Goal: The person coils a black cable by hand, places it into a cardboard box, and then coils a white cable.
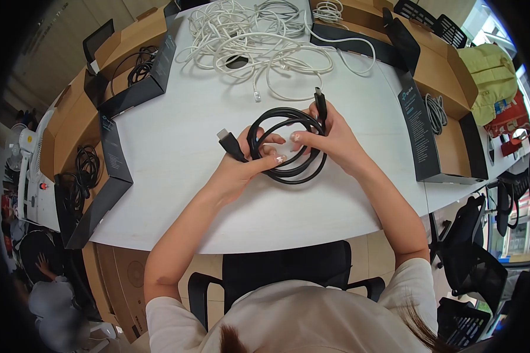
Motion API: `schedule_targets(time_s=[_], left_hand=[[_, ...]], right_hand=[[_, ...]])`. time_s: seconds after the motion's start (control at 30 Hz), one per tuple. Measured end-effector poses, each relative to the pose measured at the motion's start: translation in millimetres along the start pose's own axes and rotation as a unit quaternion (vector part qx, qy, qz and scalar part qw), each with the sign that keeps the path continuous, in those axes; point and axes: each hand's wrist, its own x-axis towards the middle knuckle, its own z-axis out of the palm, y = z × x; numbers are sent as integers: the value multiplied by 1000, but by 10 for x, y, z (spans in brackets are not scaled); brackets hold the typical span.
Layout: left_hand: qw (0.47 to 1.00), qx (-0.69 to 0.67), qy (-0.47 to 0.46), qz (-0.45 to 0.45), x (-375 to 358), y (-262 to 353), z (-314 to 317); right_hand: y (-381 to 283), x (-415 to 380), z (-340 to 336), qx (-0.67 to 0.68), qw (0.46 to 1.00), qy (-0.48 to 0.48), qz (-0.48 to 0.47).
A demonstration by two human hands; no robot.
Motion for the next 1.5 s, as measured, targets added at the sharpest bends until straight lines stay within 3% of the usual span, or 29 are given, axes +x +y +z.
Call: schedule_targets(time_s=[0.23,0.37,0.47,0.67,0.7,0.8,0.9,1.0,1.07,1.1,1.13,1.3,1.5], left_hand=[[998,-31,-54,30,5,11,-24],[994,-36,-70,75,40,-27,-70],[997,-39,-38,49,11,-7,-29],[994,-66,-35,84,4,-21,-156],[995,-50,1,91,-12,-5,-95],[993,-21,-16,111,2,-8,-104],[991,69,-56,95,-11,0,-71],[975,-7,-192,109,-9,-56,-65],[984,7,-141,109,-9,-73,-21],[988,13,-111,110,4,-74,-12],[990,19,-81,110,7,-61,13],[992,40,-60,108,5,-76,7],[986,17,-39,161,34,-80,-102]], right_hand=[[6,18,-52,94,995,-11,28],[-86,-14,-66,81,995,-37,35],[-81,-5,-84,104,992,-51,39],[-132,-5,-81,203,968,-116,89],[-135,3,-56,219,965,-112,87],[-23,30,-79,287,949,-97,93],[-5,23,-70,233,955,-76,165],[-25,19,4,183,959,-76,203],[-133,-14,44,144,964,-78,209],[-100,-4,-21,129,965,-155,169],[-77,-13,-43,131,962,-162,177],[-35,-13,-137,218,936,-206,182],[-96,-13,-95,191,966,-93,148]])
